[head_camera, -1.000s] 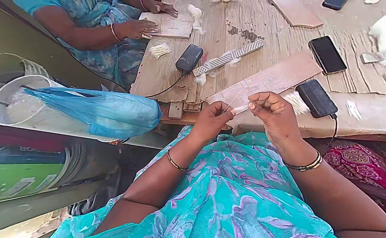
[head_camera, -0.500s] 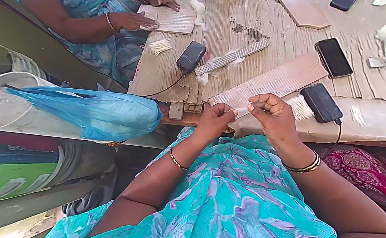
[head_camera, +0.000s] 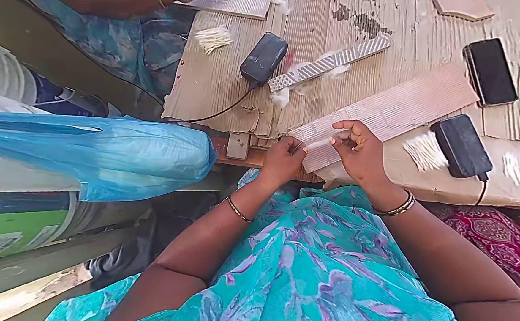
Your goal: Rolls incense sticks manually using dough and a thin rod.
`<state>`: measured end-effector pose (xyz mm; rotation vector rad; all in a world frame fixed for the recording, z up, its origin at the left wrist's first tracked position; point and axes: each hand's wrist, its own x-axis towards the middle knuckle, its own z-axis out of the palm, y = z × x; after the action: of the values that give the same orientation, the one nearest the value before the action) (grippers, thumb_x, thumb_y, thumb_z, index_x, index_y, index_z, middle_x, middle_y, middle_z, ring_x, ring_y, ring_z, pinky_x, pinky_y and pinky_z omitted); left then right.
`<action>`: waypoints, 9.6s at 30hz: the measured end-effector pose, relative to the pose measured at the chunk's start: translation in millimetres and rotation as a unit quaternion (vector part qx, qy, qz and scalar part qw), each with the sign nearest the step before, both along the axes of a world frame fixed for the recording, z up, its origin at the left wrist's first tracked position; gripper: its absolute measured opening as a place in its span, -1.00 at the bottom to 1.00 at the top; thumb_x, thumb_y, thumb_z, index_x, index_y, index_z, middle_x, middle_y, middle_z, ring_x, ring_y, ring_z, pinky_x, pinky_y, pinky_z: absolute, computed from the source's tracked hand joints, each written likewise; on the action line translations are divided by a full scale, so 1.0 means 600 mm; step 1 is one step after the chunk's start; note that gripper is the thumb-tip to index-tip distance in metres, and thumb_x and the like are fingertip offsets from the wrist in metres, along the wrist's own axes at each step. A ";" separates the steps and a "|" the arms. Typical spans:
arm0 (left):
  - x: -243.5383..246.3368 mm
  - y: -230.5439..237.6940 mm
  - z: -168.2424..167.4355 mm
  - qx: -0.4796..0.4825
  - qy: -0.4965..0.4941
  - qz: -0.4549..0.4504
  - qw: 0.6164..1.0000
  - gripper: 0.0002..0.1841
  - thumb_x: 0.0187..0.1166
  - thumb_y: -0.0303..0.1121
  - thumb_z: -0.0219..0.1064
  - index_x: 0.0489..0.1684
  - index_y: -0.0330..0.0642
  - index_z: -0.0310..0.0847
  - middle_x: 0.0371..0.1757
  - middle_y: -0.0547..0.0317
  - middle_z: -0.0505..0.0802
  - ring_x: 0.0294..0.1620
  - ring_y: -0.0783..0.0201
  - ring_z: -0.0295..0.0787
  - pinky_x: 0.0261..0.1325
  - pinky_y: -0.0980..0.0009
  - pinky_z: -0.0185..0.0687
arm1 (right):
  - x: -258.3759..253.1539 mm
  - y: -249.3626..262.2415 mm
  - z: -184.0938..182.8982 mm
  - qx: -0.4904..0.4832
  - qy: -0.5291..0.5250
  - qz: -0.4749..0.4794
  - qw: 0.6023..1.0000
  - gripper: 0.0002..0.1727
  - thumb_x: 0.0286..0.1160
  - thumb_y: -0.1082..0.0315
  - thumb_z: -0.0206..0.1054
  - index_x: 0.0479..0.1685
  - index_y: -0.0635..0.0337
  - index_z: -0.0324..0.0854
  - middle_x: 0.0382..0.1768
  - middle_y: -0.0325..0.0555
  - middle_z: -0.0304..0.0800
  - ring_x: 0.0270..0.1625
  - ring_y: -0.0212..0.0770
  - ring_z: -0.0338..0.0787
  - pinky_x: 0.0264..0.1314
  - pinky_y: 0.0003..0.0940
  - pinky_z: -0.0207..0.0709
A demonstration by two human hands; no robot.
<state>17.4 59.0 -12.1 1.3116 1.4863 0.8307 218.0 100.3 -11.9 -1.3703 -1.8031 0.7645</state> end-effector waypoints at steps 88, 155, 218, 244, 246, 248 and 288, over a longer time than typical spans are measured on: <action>-0.008 -0.004 0.022 -0.036 0.278 -0.252 0.926 -0.69 0.84 -0.32 0.12 0.25 -0.33 0.68 0.17 -0.24 0.81 0.31 -0.18 0.74 0.41 -0.17 0.54 | 0.077 -0.103 -0.027 0.145 -0.313 0.220 0.913 -0.46 0.73 -0.12 0.12 0.28 0.04 0.80 0.32 -0.18 0.85 0.59 0.05 0.62 0.62 0.75 -0.30; -0.036 0.012 -0.041 -0.074 0.037 -0.038 0.996 -0.69 0.93 -0.27 -0.04 0.20 -0.31 0.53 -0.12 -0.11 0.75 -0.16 0.05 0.70 0.03 0.04 0.61 | 0.201 0.066 0.013 0.301 -0.272 -0.050 0.913 -0.66 0.65 0.09 0.26 -0.10 0.09 0.89 0.31 0.29 0.72 0.52 0.49 0.45 0.57 0.41 0.10; 0.020 -0.094 0.037 0.041 -0.313 -0.002 0.949 -0.93 0.70 -0.48 0.29 -0.21 -0.19 0.64 -0.39 0.30 0.73 -0.41 0.52 0.59 -0.27 0.60 0.51 | 0.009 -0.114 0.102 -0.109 0.176 0.106 0.972 -0.54 0.39 0.65 0.40 0.29 0.15 0.55 -0.30 -0.34 0.80 -0.33 -0.55 0.72 -0.18 -0.64 0.62; 0.014 -0.068 0.018 -0.007 -0.332 0.072 0.941 -0.96 0.66 -0.50 0.34 -0.16 -0.21 0.71 -0.37 0.27 0.76 -0.48 0.52 0.54 -0.36 0.64 0.46 | -0.001 -0.066 0.067 -0.152 0.206 0.102 0.961 -0.48 0.44 0.67 0.35 0.38 0.10 0.50 -0.15 -0.28 0.83 -0.20 -0.45 0.80 -0.03 -0.55 0.69; 0.013 -0.066 0.017 -0.009 -0.338 0.084 0.937 -0.95 0.67 -0.50 0.34 -0.16 -0.21 0.71 -0.38 0.27 0.75 -0.49 0.52 0.53 -0.37 0.65 0.45 | 0.004 -0.063 0.067 -0.127 0.199 0.076 0.969 -0.49 0.43 0.67 0.36 0.37 0.11 0.51 -0.18 -0.31 0.84 -0.21 -0.47 0.80 -0.03 -0.56 0.70; 0.011 -0.065 0.017 -0.011 -0.342 0.096 0.935 -0.95 0.67 -0.49 0.34 -0.16 -0.19 0.71 -0.38 0.28 0.74 -0.49 0.52 0.53 -0.39 0.65 0.46 | 0.009 -0.061 0.069 -0.102 0.194 0.042 0.975 -0.52 0.44 0.65 0.39 0.33 0.12 0.53 -0.19 -0.32 0.86 -0.23 -0.50 0.80 -0.04 -0.58 0.69; 0.013 -0.079 0.033 -0.018 -0.333 0.039 0.942 -0.91 0.69 -0.44 0.34 -0.16 -0.26 0.71 -0.36 0.22 0.81 -0.50 0.52 0.57 -0.38 0.65 0.49 | -0.028 -0.091 0.079 -0.112 0.186 0.054 0.975 -0.51 0.44 0.64 0.39 0.37 0.15 0.55 -0.25 -0.26 0.83 -0.28 -0.46 0.79 -0.12 -0.57 0.69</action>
<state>25.4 11.6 7.8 0.8192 1.0047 1.1525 201.0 45.7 35.3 -1.1759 -1.5372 1.2277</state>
